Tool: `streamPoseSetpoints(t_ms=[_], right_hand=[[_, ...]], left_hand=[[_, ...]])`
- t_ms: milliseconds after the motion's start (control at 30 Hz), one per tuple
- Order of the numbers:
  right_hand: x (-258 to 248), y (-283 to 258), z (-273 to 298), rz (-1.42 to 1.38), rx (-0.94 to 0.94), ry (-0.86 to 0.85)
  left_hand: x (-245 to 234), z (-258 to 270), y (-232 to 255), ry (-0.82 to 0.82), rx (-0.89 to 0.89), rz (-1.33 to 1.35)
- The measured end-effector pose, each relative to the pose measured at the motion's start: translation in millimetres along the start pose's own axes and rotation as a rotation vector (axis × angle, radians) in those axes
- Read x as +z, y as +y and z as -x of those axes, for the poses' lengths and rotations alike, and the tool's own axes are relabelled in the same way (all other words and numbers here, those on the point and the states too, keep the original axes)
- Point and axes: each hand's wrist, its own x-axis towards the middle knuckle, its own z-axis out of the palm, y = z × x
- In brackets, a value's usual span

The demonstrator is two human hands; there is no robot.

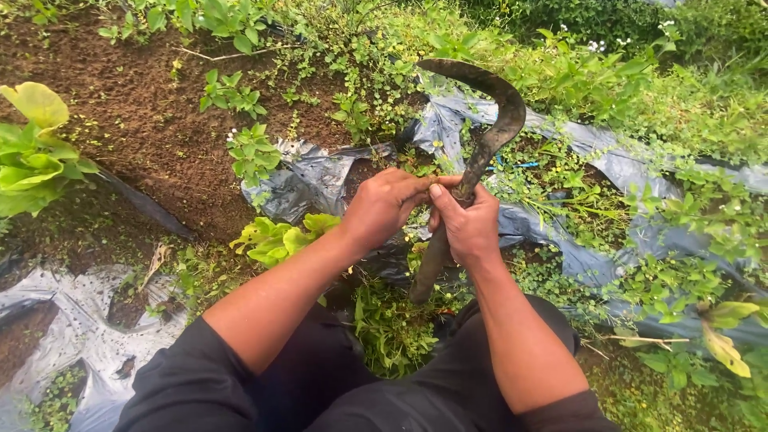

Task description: The person uses a sickle to cut weeds and pulls them by hand from the soil around a cabbage plant. The person works on a garden bed covered with black plastic sheeting, clearing the area around the vegetable.

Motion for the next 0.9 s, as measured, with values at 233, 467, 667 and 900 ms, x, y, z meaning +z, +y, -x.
streamPoseSetpoints(t_ms=[233, 467, 667, 900], right_hand=[[-6.7, -16.4, -3.1, 0.098, -0.036, -0.059], [-5.3, -21.7, 0.7, 0.187, -0.090, -0.060], [-17.4, 11.6, 3.1, 0.381, -0.238, -0.013], [-8.2, 23.5, 9.3, 0.586, -0.399, -0.081]], left_hand=[[-5.1, -3.2, -19.9, -0.260, -0.128, 0.226], [-6.7, 1.7, -19.9, -0.288, -0.268, 0.262], [-7.0, -3.6, -20.9, 0.105, -0.534, 0.731], [-12.2, -10.7, -25.9, 0.338, -0.661, 1.379]])
